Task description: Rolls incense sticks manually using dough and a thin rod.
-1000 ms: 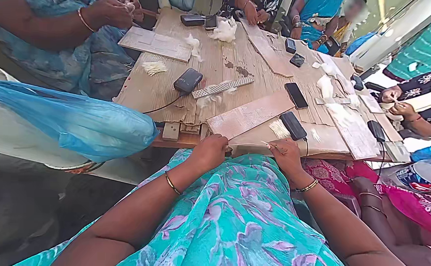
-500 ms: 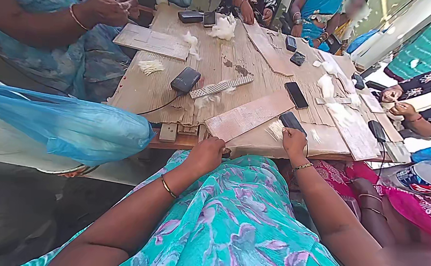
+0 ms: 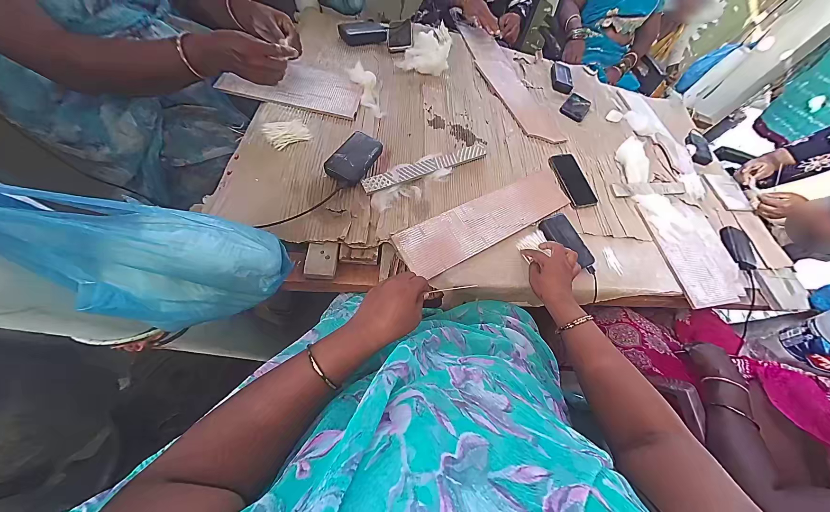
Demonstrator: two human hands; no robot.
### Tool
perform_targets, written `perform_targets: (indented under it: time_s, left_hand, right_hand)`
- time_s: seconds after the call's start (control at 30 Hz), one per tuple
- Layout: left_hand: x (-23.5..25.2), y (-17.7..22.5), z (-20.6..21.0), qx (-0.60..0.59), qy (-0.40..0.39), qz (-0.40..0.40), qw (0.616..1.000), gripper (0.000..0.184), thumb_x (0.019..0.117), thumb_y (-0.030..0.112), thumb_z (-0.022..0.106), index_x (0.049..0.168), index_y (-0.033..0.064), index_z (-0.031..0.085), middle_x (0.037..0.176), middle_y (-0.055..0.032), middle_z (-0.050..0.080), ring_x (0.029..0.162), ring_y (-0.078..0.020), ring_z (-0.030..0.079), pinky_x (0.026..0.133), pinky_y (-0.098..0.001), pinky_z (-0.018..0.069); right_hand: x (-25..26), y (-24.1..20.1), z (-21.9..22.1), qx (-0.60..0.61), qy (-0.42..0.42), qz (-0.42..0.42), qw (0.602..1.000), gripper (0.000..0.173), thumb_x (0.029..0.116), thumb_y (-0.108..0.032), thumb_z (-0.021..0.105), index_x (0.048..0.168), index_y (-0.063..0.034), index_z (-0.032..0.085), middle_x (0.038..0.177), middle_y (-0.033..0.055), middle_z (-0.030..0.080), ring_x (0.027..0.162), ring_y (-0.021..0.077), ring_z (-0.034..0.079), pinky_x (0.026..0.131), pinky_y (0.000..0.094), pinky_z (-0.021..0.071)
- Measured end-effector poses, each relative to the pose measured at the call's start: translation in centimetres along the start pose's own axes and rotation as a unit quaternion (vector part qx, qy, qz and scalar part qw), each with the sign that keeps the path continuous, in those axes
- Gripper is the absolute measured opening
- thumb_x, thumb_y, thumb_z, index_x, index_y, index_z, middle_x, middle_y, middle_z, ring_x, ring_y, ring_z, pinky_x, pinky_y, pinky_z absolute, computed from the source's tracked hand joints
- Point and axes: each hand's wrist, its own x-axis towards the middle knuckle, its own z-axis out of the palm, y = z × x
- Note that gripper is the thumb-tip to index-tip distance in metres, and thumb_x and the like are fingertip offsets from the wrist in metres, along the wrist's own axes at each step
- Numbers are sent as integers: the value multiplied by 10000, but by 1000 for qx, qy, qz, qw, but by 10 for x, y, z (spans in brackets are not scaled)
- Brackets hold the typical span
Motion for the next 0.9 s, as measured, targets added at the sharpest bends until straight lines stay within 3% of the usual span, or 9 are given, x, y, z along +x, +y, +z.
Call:
perform_targets:
  time_s: [0.17, 0.33, 0.5, 0.63, 0.77, 0.9]
  left_hand:
    - [2, -2, 1, 3, -10, -4, 1000, 267, 1072, 135, 486, 1192, 18, 694, 1189, -163, 681, 1161, -318, 654, 1011, -517, 510]
    - [5, -2, 1, 1, -27, -15, 1000, 262, 1080, 158, 494, 1179, 13, 689, 1180, -163, 675, 1153, -317, 650, 1006, -520, 506]
    - [6, -3, 4, 3, -45, -22, 999, 287, 1091, 184, 479, 1208, 16, 680, 1219, -167, 667, 1184, -326, 640, 1024, -531, 496]
    - [9, -7, 5, -3, -54, -27, 998, 305, 1097, 200, 463, 1221, 24, 679, 1228, -164, 666, 1195, -320, 637, 1029, -528, 493]
    - [13, -13, 7, -15, -68, -26, 997, 316, 1100, 193, 447, 1226, 7, 670, 1237, -179, 661, 1210, -331, 627, 1041, -531, 481]
    - [19, -21, 13, -28, -76, -26, 996, 323, 1099, 195, 451, 1248, 2, 662, 1256, -186, 657, 1220, -338, 626, 1047, -531, 481]
  right_hand:
    - [2, 15, -9, 8, 40, 17, 999, 373, 967, -18, 559, 1196, -220, 771, 1342, 218, 576, 1269, 498, 458, 958, 707, 350]
    - [-12, 16, -6, 17, 18, -57, 998, 408, 912, 52, 571, 1120, -206, 808, 1281, 226, 613, 1224, 494, 481, 952, 696, 343]
    - [-10, 14, -10, 2, 18, 28, 999, 390, 950, 17, 542, 1198, -180, 769, 1286, 245, 598, 1240, 508, 479, 958, 712, 347]
    - [-16, 16, -6, 28, 20, -48, 998, 398, 919, 51, 530, 1120, -162, 799, 1179, 224, 651, 1178, 489, 522, 917, 684, 384]
    - [-10, 16, -4, 16, -1, -6, 1000, 393, 942, 28, 529, 1180, -162, 777, 1223, 243, 636, 1214, 502, 505, 945, 696, 358]
    - [-1, 19, 0, 21, 8, -50, 998, 388, 916, 49, 539, 1140, -147, 788, 1183, 248, 651, 1183, 510, 525, 933, 687, 384]
